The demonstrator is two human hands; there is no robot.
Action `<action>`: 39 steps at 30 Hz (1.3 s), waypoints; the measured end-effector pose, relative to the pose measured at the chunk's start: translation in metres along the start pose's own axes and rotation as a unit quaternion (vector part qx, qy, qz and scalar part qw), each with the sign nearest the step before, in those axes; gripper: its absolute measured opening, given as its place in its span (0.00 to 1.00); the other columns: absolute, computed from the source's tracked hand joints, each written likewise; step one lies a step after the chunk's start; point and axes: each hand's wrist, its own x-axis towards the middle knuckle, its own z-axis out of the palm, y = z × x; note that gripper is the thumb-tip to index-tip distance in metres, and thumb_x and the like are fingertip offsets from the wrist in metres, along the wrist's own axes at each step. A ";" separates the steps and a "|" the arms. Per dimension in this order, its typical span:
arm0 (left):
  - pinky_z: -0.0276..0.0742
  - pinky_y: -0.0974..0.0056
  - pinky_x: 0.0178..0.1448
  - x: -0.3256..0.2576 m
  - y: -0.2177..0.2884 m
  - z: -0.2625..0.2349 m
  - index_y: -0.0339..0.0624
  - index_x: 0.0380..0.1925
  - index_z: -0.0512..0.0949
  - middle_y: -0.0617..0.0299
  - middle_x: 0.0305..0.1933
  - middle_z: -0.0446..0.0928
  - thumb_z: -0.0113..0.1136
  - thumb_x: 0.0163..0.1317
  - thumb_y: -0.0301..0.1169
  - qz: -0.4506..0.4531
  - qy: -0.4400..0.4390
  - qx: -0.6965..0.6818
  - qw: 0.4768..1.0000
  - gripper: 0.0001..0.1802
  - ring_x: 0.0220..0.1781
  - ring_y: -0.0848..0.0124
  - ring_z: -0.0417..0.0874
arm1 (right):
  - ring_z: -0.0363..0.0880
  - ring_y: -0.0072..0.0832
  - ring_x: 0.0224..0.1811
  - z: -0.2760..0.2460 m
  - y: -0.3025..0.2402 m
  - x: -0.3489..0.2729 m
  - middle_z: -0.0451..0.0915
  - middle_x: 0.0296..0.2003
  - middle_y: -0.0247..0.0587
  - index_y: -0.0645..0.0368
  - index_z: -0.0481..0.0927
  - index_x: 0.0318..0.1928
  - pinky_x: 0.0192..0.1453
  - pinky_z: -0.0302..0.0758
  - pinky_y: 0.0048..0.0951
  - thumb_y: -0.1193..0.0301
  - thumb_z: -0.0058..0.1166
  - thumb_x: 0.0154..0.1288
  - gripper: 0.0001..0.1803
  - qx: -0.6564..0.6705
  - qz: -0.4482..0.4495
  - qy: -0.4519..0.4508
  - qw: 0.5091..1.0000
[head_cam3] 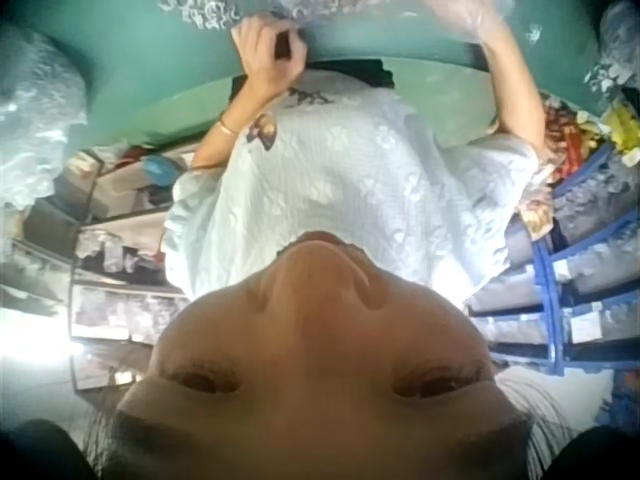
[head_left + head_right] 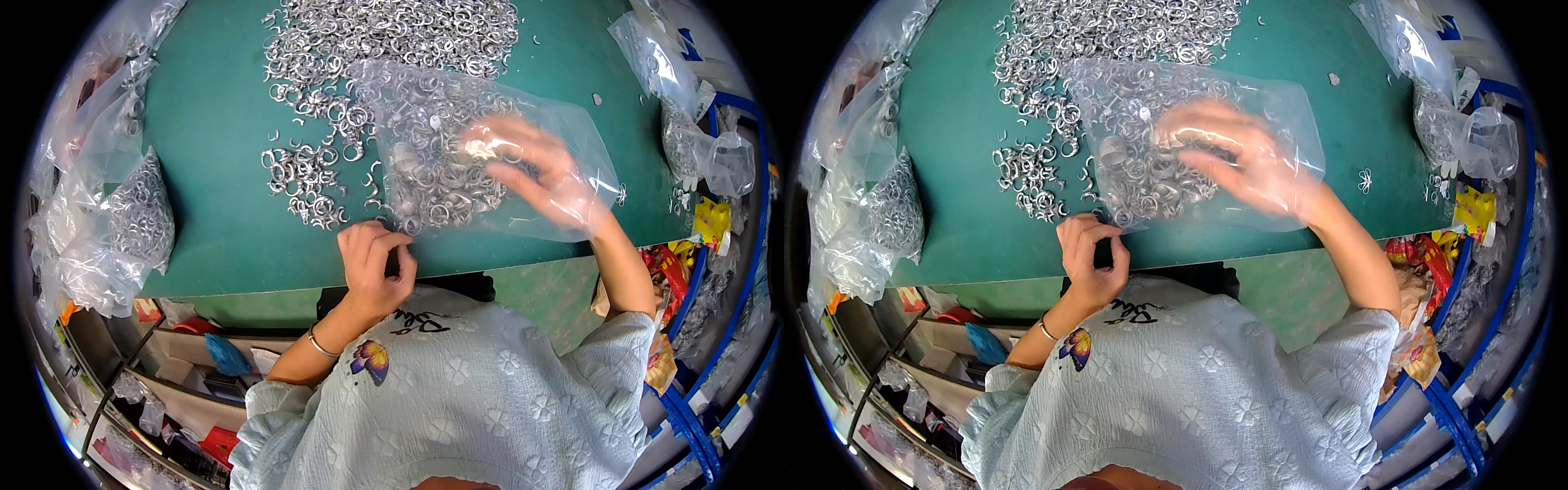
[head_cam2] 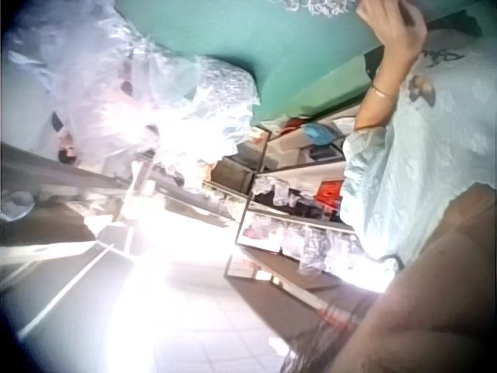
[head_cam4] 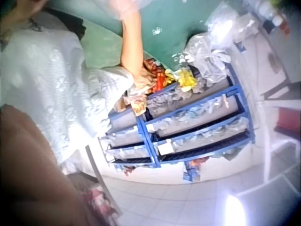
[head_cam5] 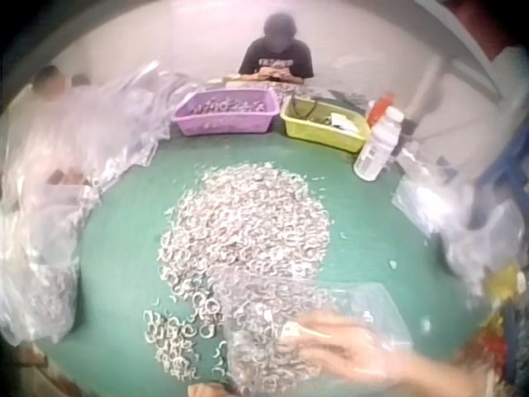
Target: The person sorts small metal rings by hand on a green workbench, gathers them into piles, and places them into plastic bags.
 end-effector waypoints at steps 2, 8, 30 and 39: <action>0.63 0.59 0.45 0.005 0.004 -0.001 0.40 0.34 0.76 0.57 0.33 0.70 0.60 0.39 0.16 0.003 0.010 -0.033 0.999 0.18 0.38 0.59 0.73 | 0.65 0.43 0.63 -0.001 0.006 0.013 0.71 0.58 0.43 0.54 0.73 0.57 0.67 0.59 0.43 0.67 0.56 0.62 0.22 -0.131 -0.029 0.054 0.989; 0.59 0.51 0.61 0.068 0.024 -0.007 0.37 0.52 0.71 0.46 0.53 0.67 0.67 0.46 0.26 0.032 0.019 0.012 0.999 0.29 0.55 0.49 0.67 | 0.59 0.42 0.66 0.026 0.024 0.030 0.65 0.62 0.45 0.55 0.70 0.59 0.68 0.56 0.44 0.58 0.58 0.59 0.29 -0.218 -0.051 0.017 0.975; 0.70 0.59 0.55 0.089 -0.001 -0.011 0.36 0.59 0.65 0.46 0.59 0.68 0.64 0.54 0.23 -0.106 -0.093 0.025 0.990 0.31 0.55 0.57 0.73 | 0.66 0.37 0.64 -0.007 0.009 -0.016 0.73 0.57 0.41 0.55 0.75 0.55 0.70 0.59 0.41 0.69 0.47 0.68 0.17 0.120 -0.023 -0.227 0.966; 0.72 0.64 0.47 0.084 -0.007 -0.011 0.37 0.59 0.66 0.55 0.52 0.74 0.66 0.51 0.22 -0.143 -0.065 -0.017 0.987 0.33 0.47 0.67 0.75 | 0.79 0.31 0.45 -0.041 0.019 -0.041 0.81 0.40 0.46 0.68 0.74 0.54 0.55 0.72 0.31 0.53 0.41 0.72 0.28 0.373 0.136 0.023 0.918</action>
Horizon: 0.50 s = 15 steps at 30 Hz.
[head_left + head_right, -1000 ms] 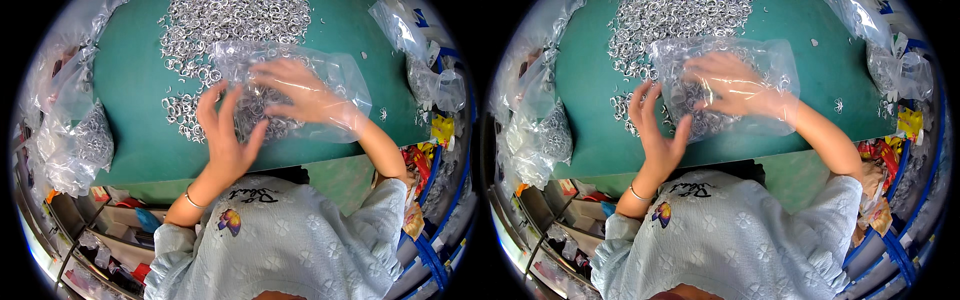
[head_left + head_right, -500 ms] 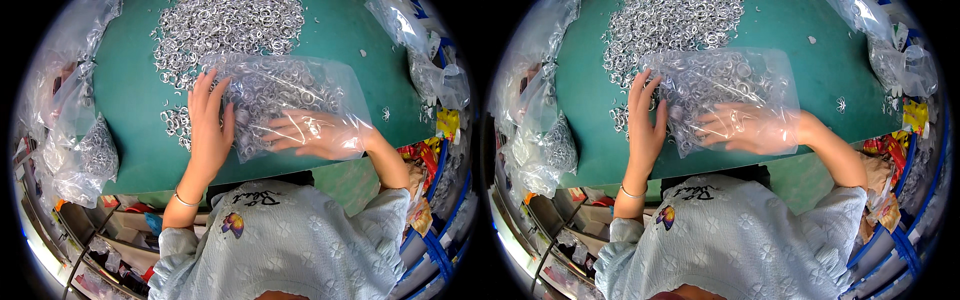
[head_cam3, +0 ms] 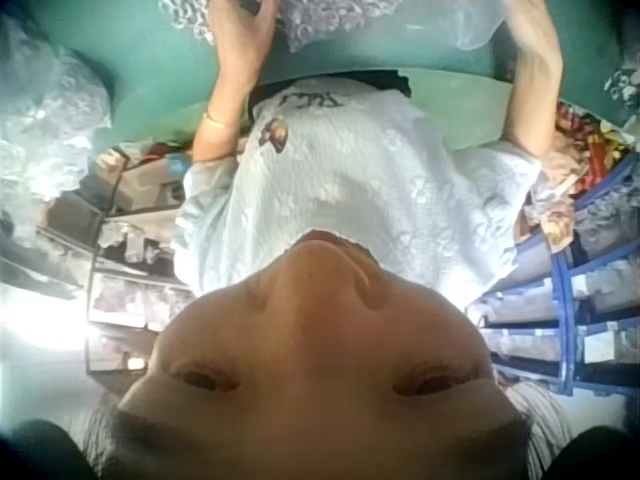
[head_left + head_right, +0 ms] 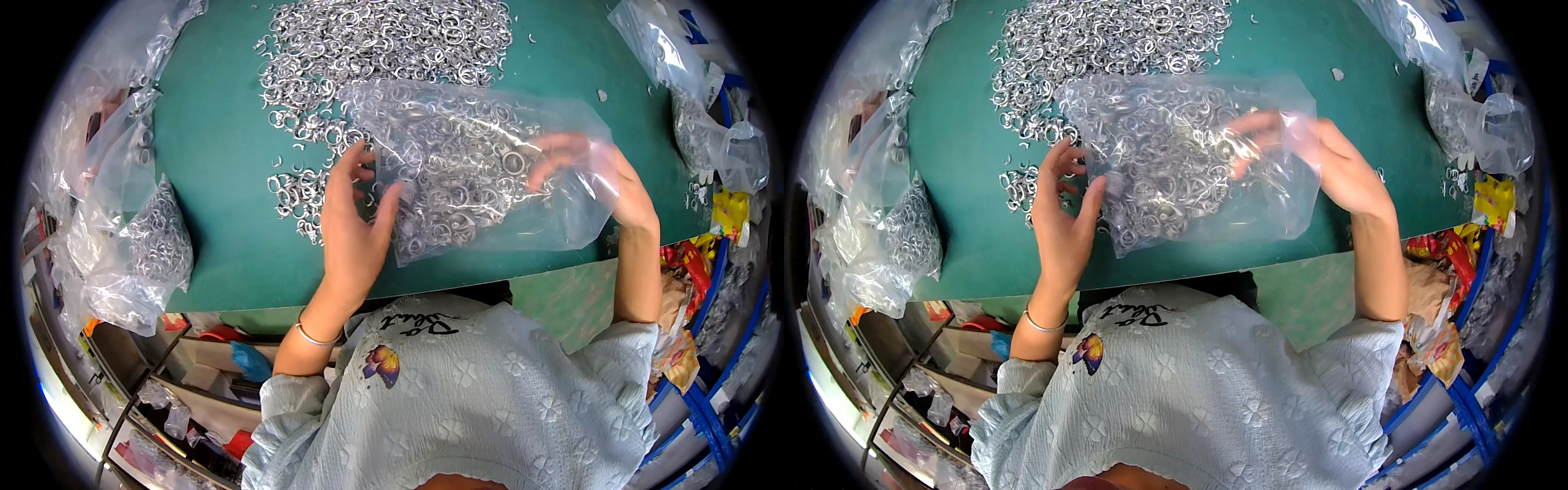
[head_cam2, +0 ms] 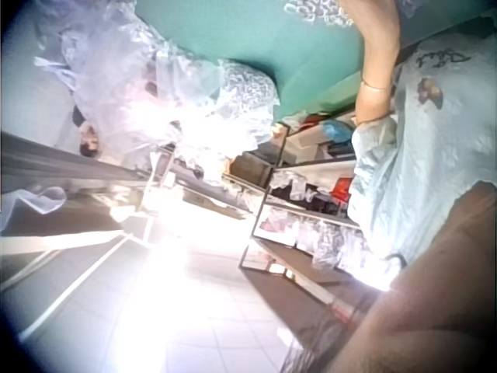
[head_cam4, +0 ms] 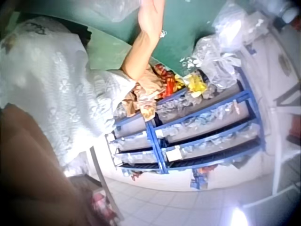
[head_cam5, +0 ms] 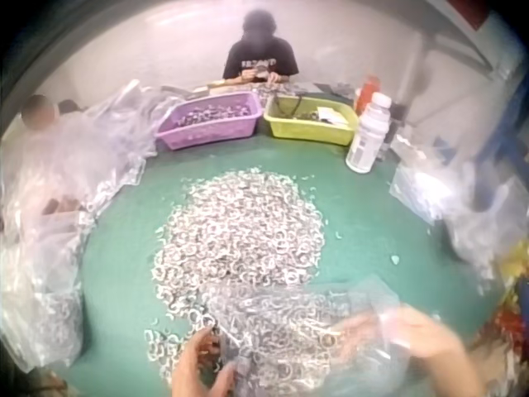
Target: The person sorts small metal rings by hand on a green workbench, gathers them into piles, and places them into plastic bags.
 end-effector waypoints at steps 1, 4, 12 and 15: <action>0.72 0.64 0.48 -0.001 0.000 0.000 0.38 0.59 0.66 0.55 0.53 0.74 0.66 0.51 0.22 0.029 0.010 0.017 0.999 0.33 0.48 0.67 0.75 | 0.79 0.31 0.44 -0.005 0.004 -0.006 0.81 0.41 0.46 0.66 0.74 0.55 0.54 0.72 0.32 0.50 0.39 0.72 0.30 -0.022 0.001 -0.014 1.000; 0.71 0.64 0.48 -0.003 0.006 -0.001 0.37 0.58 0.66 0.54 0.55 0.72 0.67 0.50 0.22 0.066 -0.007 0.036 0.997 0.33 0.51 0.66 0.74 | 0.80 0.30 0.42 -0.005 0.011 -0.019 0.81 0.44 0.47 0.63 0.74 0.55 0.52 0.73 0.32 0.46 0.38 0.70 0.33 -0.035 -0.039 -0.035 0.998; 0.74 0.59 0.54 -0.019 0.003 0.004 0.34 0.61 0.60 0.47 0.61 0.65 0.65 0.53 0.21 0.007 -0.007 -0.081 0.997 0.36 0.56 0.57 0.73 | 0.68 0.14 0.21 0.043 -0.032 -0.023 0.84 0.38 0.35 0.60 0.82 0.47 0.25 0.65 0.19 0.68 0.51 0.67 0.13 -0.194 -0.032 0.090 0.976; 0.73 0.59 0.57 -0.025 0.003 0.004 0.33 0.63 0.58 0.47 0.63 0.64 0.62 0.56 0.21 -0.017 -0.008 -0.148 0.989 0.35 0.58 0.58 0.72 | 0.64 0.12 0.20 0.065 -0.058 -0.003 0.84 0.32 0.34 0.60 0.82 0.47 0.23 0.62 0.19 0.72 0.48 0.68 0.13 -0.221 -0.100 0.105 0.964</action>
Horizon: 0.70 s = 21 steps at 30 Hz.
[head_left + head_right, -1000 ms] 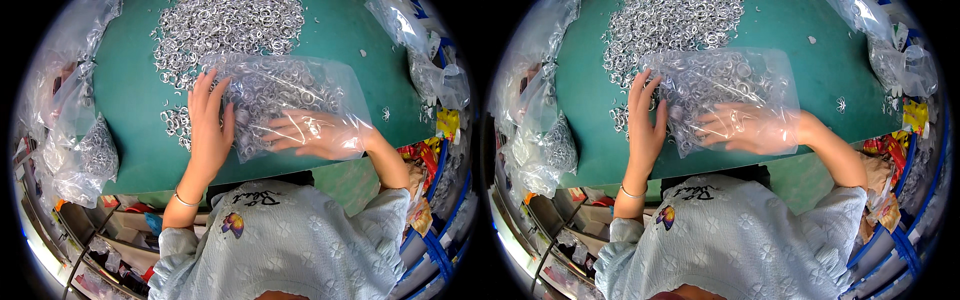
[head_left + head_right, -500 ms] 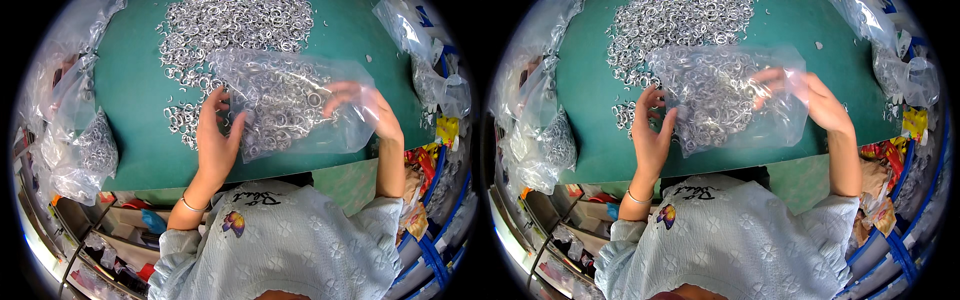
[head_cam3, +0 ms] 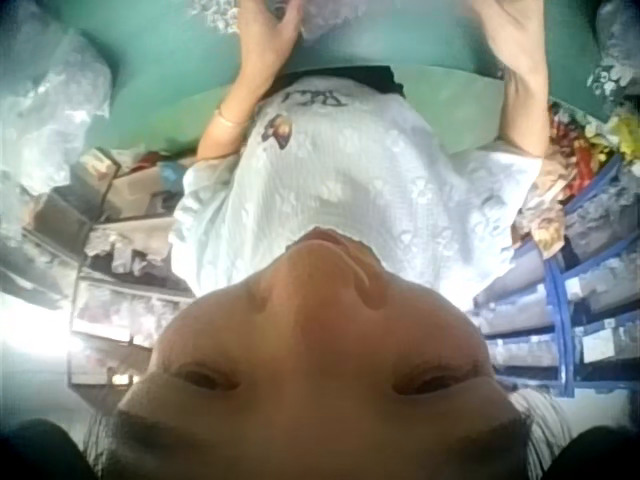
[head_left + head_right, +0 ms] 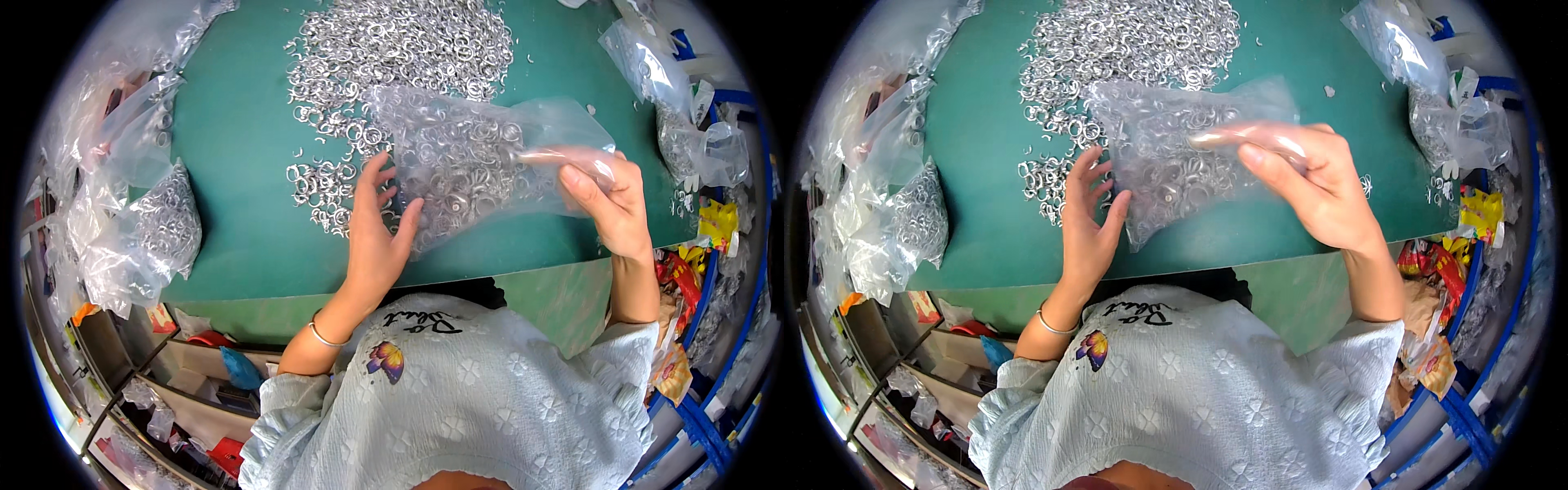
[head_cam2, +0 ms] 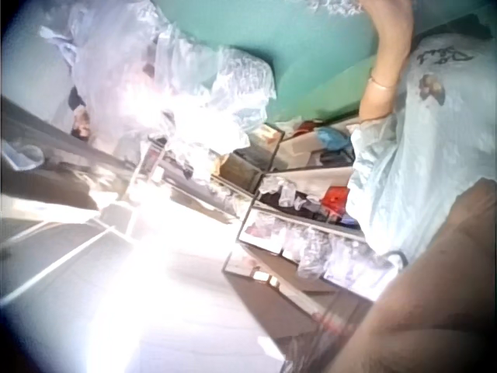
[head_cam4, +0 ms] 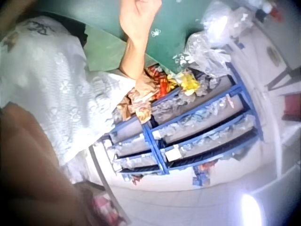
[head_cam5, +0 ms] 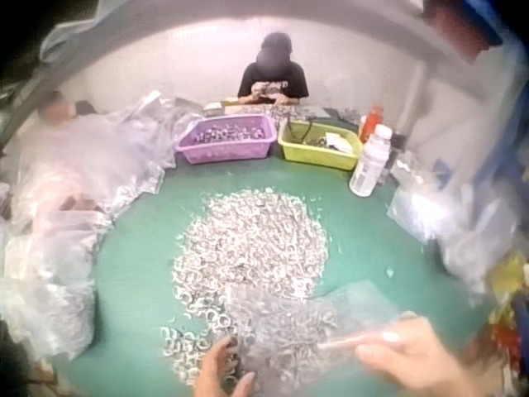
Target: The person sorts small metal rings by hand on a green workbench, gathers them into piles, and places them into plastic bags.
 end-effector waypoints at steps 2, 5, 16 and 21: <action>0.72 0.59 0.59 -0.004 0.004 -0.001 0.33 0.63 0.57 0.48 0.63 0.63 0.60 0.58 0.21 -0.041 -0.007 -0.069 0.997 0.34 0.60 0.59 0.72 | 0.66 0.14 0.20 0.003 -0.022 0.019 0.84 0.31 0.35 0.61 0.82 0.46 0.24 0.63 0.20 0.72 0.48 0.67 0.12 -0.056 -0.066 -0.020 0.996; 0.69 0.57 0.63 -0.008 0.002 0.002 0.36 0.65 0.55 0.50 0.66 0.62 0.50 0.68 0.35 -0.158 -0.045 -0.294 0.942 0.29 0.62 0.60 0.70 | 0.66 0.14 0.19 0.014 -0.051 0.046 0.83 0.29 0.35 0.64 0.82 0.45 0.23 0.63 0.19 0.73 0.49 0.65 0.12 -0.110 -0.200 -0.009 0.974; 0.69 0.50 0.62 0.046 0.002 0.009 0.43 0.65 0.60 0.48 0.63 0.66 0.37 0.71 0.50 -0.218 -0.097 -0.642 0.729 0.30 0.63 0.54 0.69 | 0.70 0.24 0.14 0.102 -0.096 0.016 0.65 0.22 0.33 0.60 0.76 0.41 0.14 0.63 0.27 0.70 0.53 0.49 0.16 -0.447 -0.388 -0.227 0.774; 0.70 0.51 0.63 0.032 0.000 0.004 0.43 0.63 0.62 0.50 0.63 0.66 0.37 0.72 0.42 -0.215 -0.086 -0.752 0.617 0.24 0.63 0.56 0.69 | 0.71 0.22 0.15 0.096 -0.098 0.003 0.72 0.26 0.35 0.64 0.76 0.35 0.15 0.66 0.22 0.71 0.55 0.45 0.14 -0.462 -0.343 -0.241 0.782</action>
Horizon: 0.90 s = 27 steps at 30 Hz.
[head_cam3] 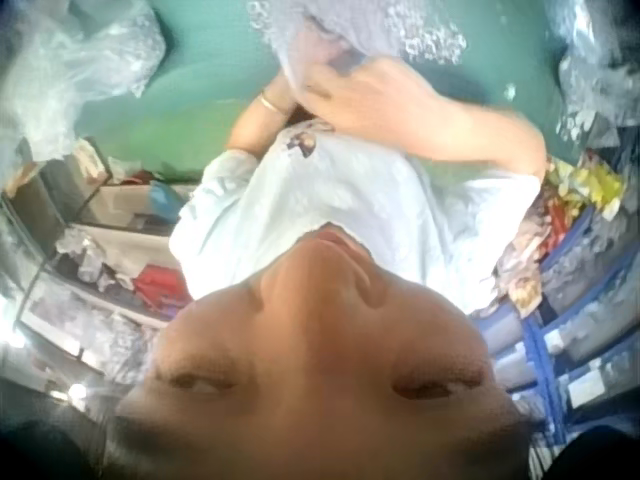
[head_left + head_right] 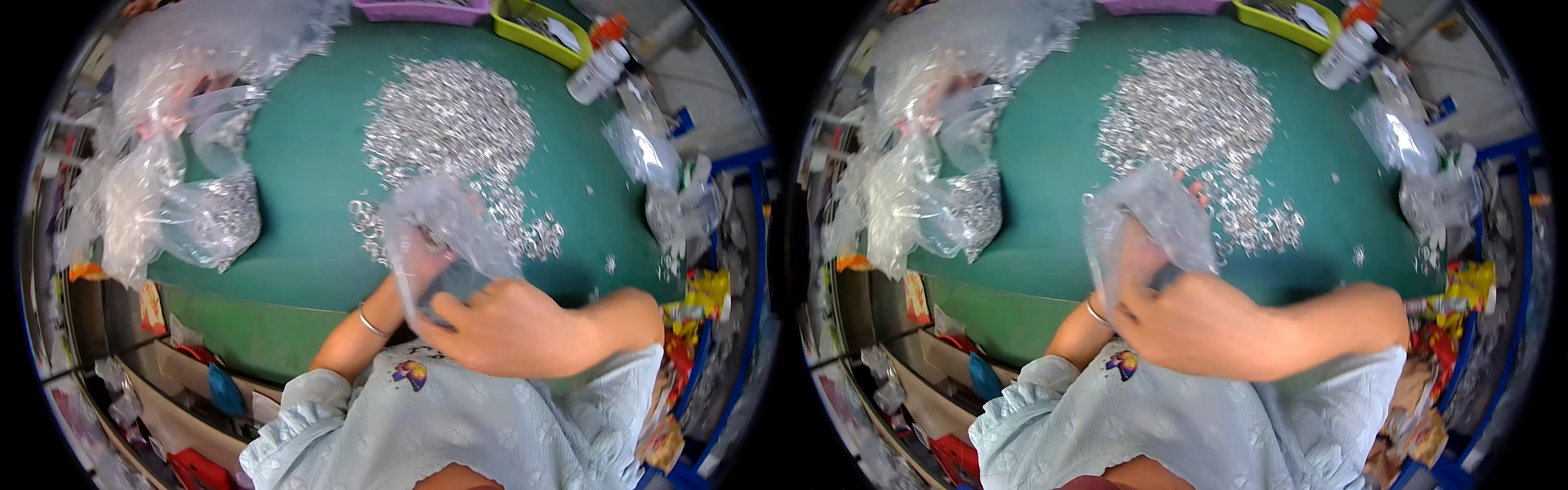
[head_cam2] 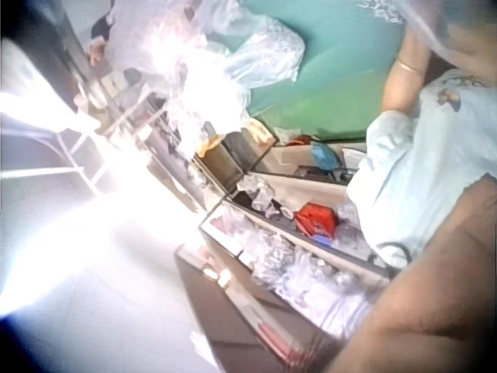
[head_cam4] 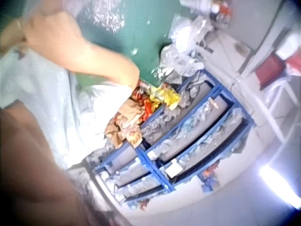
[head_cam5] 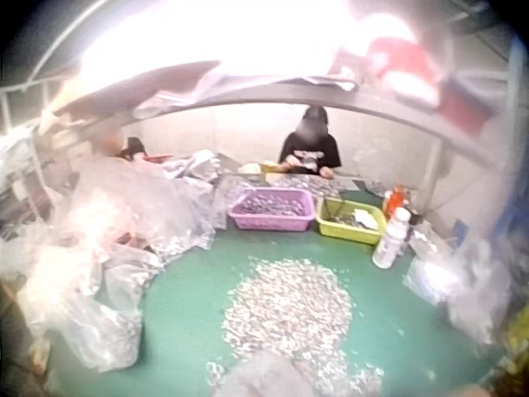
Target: The person sorts small metal rings by hand on a green workbench, gathers them into piles, and places them into plastic bags.
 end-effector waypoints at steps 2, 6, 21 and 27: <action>0.71 0.53 0.64 -0.009 -0.007 -0.018 0.42 0.63 0.62 0.52 0.64 0.66 0.38 0.72 0.40 0.113 -0.049 0.309 0.943 0.23 0.63 0.60 0.69 | 0.71 0.21 0.15 -0.015 -0.002 -0.003 0.71 0.26 0.34 0.62 0.76 0.37 0.15 0.65 0.22 0.70 0.55 0.45 0.16 -0.012 0.024 0.008 1.000; 0.72 0.54 0.63 -0.010 -0.007 0.003 0.45 0.65 0.62 0.57 0.62 0.68 0.35 0.69 0.49 0.104 -0.023 0.216 0.971 0.30 0.60 0.63 0.72 | 0.70 0.24 0.18 -0.034 -0.005 -0.016 0.68 0.27 0.33 0.58 0.78 0.45 0.20 0.67 0.25 0.62 0.63 0.46 0.23 0.022 0.033 -0.039 0.998; 0.76 0.55 0.59 0.008 -0.009 -0.008 0.51 0.66 0.61 0.54 0.60 0.70 0.46 0.65 0.50 0.087 -0.097 -0.037 0.991 0.32 0.56 0.60 0.76 | 0.66 0.14 0.21 0.010 0.058 -0.026 0.71 0.24 0.36 0.65 0.64 0.62 0.25 0.65 0.21 0.80 0.61 0.53 0.35 0.297 0.385 0.152 0.860; 0.76 0.54 0.59 0.016 -0.004 -0.004 0.48 0.63 0.65 0.54 0.59 0.71 0.40 0.66 0.51 0.105 -0.069 0.016 0.992 0.30 0.56 0.60 0.76 | 0.60 0.10 0.21 0.013 0.084 -0.028 0.69 0.19 0.23 0.67 0.79 0.41 0.23 0.58 0.18 0.77 0.57 0.61 0.09 0.425 0.420 0.116 0.793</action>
